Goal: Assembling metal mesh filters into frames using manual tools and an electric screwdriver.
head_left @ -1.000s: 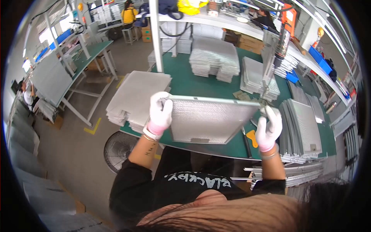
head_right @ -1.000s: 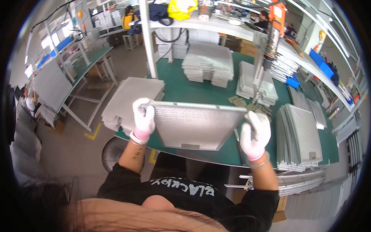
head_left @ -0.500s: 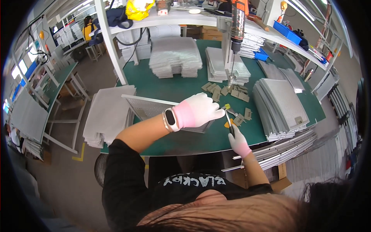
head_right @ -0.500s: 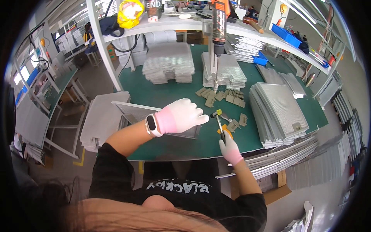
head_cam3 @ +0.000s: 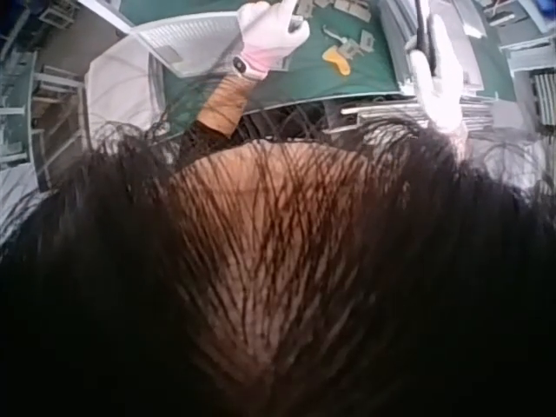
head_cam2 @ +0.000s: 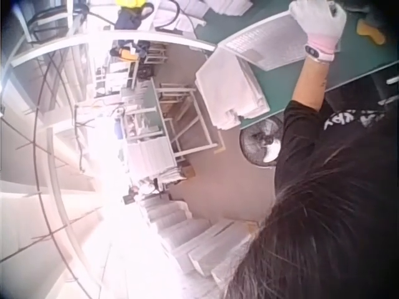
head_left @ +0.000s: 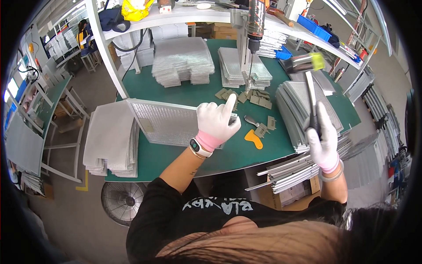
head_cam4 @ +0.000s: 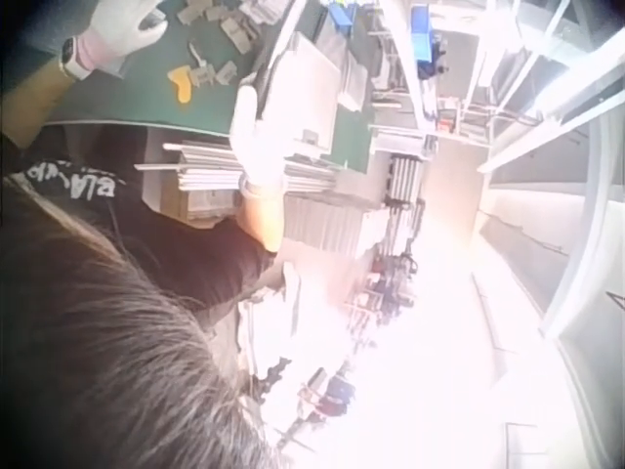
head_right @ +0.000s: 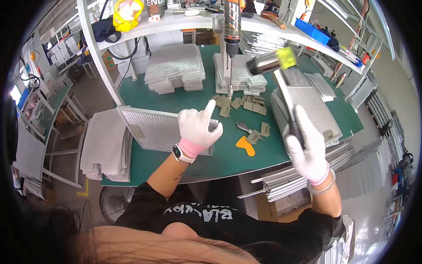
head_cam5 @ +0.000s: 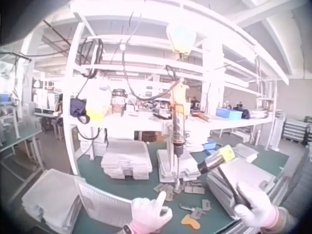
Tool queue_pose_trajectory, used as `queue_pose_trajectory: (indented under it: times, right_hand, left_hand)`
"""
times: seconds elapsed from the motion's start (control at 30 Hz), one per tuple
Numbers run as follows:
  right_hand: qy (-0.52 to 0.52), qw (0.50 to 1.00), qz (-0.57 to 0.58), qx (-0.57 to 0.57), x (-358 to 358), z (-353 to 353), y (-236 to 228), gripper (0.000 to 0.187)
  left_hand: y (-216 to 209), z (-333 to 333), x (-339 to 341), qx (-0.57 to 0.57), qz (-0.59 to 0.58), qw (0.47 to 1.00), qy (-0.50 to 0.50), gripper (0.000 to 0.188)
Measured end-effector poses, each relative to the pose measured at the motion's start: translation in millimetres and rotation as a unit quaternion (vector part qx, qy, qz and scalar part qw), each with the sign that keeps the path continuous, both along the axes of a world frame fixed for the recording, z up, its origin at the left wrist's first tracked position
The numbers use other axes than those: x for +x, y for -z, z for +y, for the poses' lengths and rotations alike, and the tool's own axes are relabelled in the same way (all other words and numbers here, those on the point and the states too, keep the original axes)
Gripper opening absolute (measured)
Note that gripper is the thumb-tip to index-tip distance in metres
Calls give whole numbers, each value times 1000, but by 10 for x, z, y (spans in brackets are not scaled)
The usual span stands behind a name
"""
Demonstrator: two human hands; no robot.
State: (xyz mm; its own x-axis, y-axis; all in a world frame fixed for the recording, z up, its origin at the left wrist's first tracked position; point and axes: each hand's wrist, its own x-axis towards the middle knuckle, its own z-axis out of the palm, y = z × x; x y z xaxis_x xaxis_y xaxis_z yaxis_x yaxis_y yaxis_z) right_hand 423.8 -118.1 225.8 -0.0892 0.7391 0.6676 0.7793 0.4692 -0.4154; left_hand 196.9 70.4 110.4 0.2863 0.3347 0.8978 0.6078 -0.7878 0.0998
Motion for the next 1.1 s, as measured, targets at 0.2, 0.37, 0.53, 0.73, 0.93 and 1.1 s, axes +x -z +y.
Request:
queue_pose_trajectory:
  times: [0.2, 0.37, 0.53, 0.73, 0.93, 1.1]
  right_hand:
    - [-30, 994, -99, -44, -47, 67, 111, 52]
    - [-29, 995, -98, -17, -35, 60, 92, 52]
    - [-11, 991, -130, -16, -129, 130, 472, 56]
    - [18, 990, -121, -77, -212, 108, 216, 57]
    - [23, 969, -49, -242, -208, 228, 835, 57]
    - [71, 931, -71, -351, 40, 570, 2014, 58]
  left_hand:
    - [12, -3, 17, -6, -6, 1000, 21, 57]
    - [20, 20, -16, 4, -6, 1000, 20, 58]
    - [12, 66, 31, 29, -25, 999, 33, 58]
    - [65, 90, 26, 31, -27, 999, 28, 62]
    - [53, 56, 15, -1, -10, 1000, 28, 62]
    - [17, 6, 6, -19, 2, 999, 46, 57]
